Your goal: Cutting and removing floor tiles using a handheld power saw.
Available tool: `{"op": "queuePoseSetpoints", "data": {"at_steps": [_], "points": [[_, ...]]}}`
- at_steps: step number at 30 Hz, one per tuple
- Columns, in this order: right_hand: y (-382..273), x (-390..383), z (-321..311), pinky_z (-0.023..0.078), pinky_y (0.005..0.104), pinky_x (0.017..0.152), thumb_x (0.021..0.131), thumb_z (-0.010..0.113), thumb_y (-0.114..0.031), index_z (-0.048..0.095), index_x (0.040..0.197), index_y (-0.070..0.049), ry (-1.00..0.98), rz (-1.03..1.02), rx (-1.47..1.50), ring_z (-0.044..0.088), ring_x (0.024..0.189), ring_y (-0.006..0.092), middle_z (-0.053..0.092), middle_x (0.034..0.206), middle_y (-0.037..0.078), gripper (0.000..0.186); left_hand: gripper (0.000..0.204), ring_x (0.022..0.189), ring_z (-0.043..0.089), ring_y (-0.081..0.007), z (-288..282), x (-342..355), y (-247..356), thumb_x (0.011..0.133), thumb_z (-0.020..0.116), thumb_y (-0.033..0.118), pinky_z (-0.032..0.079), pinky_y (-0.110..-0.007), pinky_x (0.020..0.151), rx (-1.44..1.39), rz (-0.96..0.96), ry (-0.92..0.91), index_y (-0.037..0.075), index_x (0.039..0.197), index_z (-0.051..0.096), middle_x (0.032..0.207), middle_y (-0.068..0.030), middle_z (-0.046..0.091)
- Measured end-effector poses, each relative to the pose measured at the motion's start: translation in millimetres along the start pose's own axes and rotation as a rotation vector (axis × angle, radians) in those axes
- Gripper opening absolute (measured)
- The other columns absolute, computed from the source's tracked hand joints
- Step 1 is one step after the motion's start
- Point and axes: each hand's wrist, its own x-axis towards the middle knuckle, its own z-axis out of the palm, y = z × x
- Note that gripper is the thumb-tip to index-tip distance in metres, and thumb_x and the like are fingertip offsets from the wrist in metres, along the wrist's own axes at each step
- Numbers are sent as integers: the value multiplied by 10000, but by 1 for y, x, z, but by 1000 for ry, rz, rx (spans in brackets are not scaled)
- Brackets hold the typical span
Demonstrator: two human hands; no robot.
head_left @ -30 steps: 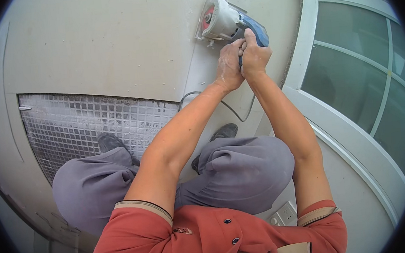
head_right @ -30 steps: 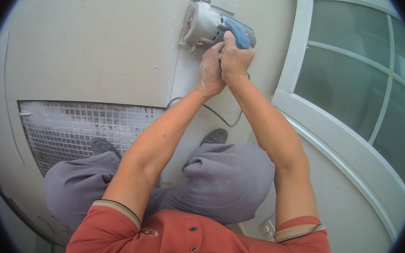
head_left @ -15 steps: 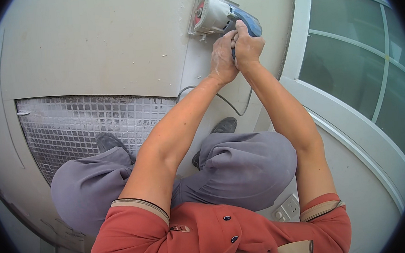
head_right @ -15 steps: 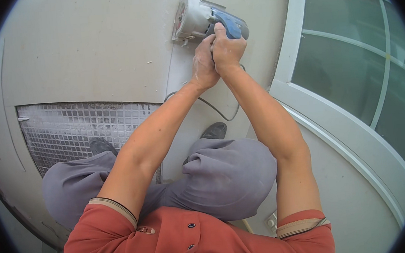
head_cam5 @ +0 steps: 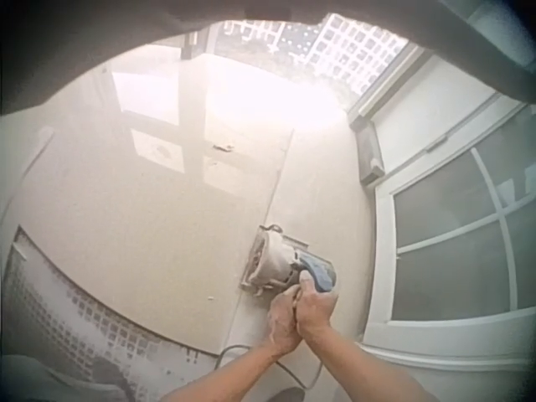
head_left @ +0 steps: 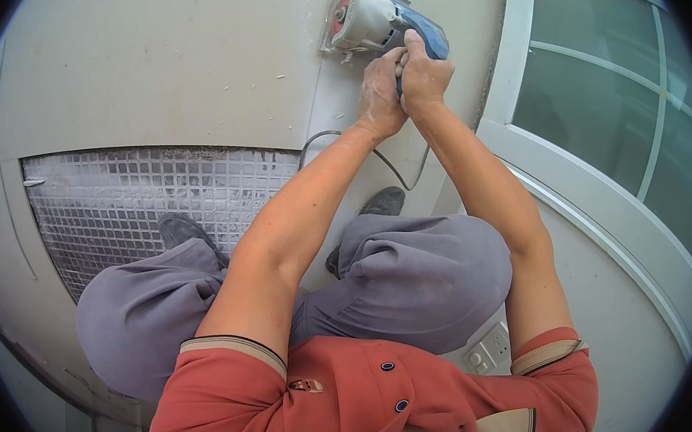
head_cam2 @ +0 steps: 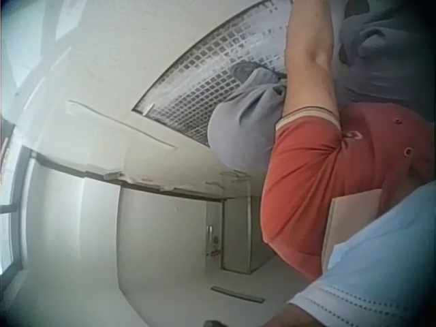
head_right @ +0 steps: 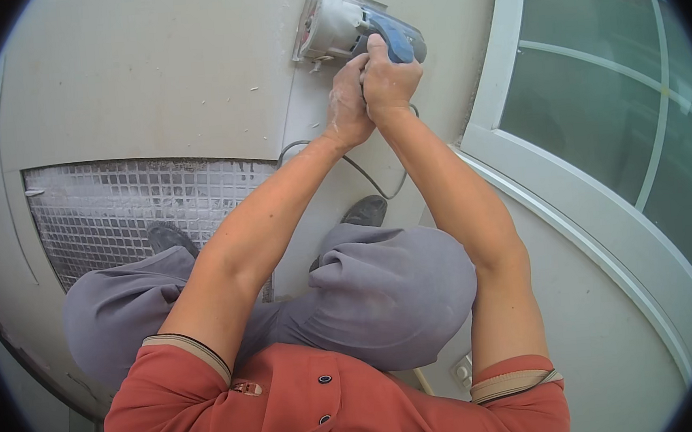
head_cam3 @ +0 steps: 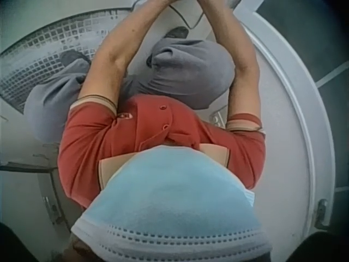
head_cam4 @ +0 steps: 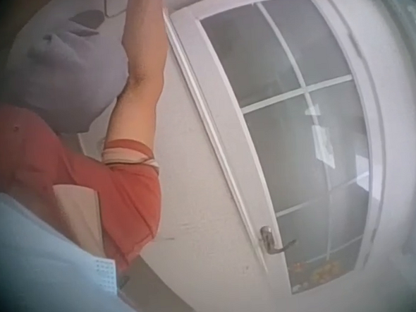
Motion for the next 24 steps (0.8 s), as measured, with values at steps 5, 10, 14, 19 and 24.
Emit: {"op": "queuePoseSetpoints", "data": {"at_steps": [5, 10, 14, 19, 24], "points": [[1, -1, 2, 390, 271, 432, 887, 673, -128, 594, 675, -56, 24, -8, -31, 498, 449, 113, 551, 566, 16, 237, 596, 1114, 503, -412, -2, -2, -1, 787, 685, 137, 391, -486, 980, 6, -17, -10, 81, 1319, 421, 1189, -182, 567], [6, 1, 2, 389, 270, 426, 880, 677, -132, 599, 663, -59, 42, -44, -48, 503, 447, 111, 556, 562, 13, 242, 586, 1122, 497, -421, -2, -3, 0, 793, 684, 141, 401, -484, 968, -22, -2, -1, 71, 1315, 429, 1206, -190, 559], [6, 1, 3, 390, 273, 426, 879, 678, -140, 598, 647, -56, 36, -26, -64, 503, 444, 112, 558, 560, 18, 260, 575, 1126, 494, -422, -3, -3, -2, 794, 685, 141, 402, -485, 964, -22, -9, -1, 66, 1308, 436, 1218, -193, 554], [10, 2, 1, 390, 277, 426, 880, 678, -143, 595, 639, -51, 43, -46, -80, 502, 442, 114, 557, 557, 21, 271, 587, 1103, 530, -411, -3, -5, 0, 795, 710, 152, 426, -460, 940, 18, 19, 12, 29, 1300, 437, 1193, -209, 573], [8, -4, 4, 390, 273, 432, 882, 677, -142, 599, 636, -50, 50, -29, -75, 502, 446, 114, 563, 559, 24, 274, 598, 1078, 568, -399, -6, -6, -1, 800, 732, 165, 455, -435, 914, 30, 41, 15, -7, 1291, 437, 1168, -225, 591]]}}
